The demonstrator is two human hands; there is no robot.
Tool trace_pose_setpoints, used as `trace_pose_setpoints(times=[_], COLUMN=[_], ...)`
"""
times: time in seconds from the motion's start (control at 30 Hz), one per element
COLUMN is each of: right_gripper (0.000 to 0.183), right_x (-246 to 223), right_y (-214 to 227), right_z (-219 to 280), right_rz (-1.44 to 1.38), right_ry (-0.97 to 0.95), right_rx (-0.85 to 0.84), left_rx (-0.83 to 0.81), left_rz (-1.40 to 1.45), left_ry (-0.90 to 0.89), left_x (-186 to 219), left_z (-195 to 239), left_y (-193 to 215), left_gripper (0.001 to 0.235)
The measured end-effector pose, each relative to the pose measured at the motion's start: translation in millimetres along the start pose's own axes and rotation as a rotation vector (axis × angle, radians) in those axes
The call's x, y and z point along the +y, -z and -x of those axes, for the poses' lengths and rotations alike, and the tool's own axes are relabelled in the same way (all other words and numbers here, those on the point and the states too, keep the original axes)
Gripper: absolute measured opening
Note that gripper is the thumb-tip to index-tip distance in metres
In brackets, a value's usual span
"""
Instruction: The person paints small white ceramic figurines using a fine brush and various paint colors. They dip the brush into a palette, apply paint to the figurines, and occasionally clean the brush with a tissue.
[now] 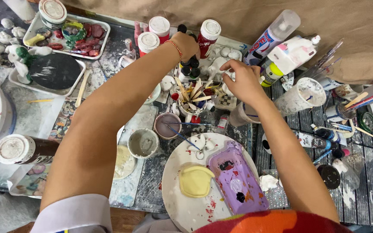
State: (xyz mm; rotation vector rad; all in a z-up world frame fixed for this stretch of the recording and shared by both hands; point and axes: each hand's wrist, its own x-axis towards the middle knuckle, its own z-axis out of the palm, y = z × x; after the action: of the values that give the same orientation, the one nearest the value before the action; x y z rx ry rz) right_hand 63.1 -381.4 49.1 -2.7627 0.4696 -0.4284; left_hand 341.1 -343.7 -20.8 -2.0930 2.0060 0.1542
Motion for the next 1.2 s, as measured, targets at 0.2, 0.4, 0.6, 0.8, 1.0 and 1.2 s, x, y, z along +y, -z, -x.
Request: trace_pose_setpoints(times=[0.2, 0.4, 0.6, 0.8, 1.0, 1.2], right_gripper=[0.017, 0.017, 0.017, 0.013, 0.019, 0.052], right_x=[-1, -6, -6, -7, -21, -40], right_y=[-6, -6, -3, 7, 18, 35], right_z=[-9, -7, -1, 4, 12, 31], right_rz=[-0.036, 0.032, 0.051, 0.043, 0.033, 0.041], right_ry=[-0.004, 0.052, 0.1, 0.141, 0.271, 0.268], right_rx=[-0.001, 0.021, 0.041, 0.107, 0.208, 0.322], left_rx=[-0.088, 0.152, 0.158, 0.281, 0.574, 0.543], left_rz=[-0.008, -0.181, -0.227, -0.021, 0.458, 0.855], left_ry=[-0.009, -0.194, -0.286, -0.203, -0.364, -0.235], left_x=[8, 18, 12, 6, 5, 63], left_z=[16, 31, 44, 53, 72, 107], left_y=[11, 3, 6, 10, 45, 82], left_gripper=[0.077, 0.082, 0.048, 0.054, 0.05, 0.046])
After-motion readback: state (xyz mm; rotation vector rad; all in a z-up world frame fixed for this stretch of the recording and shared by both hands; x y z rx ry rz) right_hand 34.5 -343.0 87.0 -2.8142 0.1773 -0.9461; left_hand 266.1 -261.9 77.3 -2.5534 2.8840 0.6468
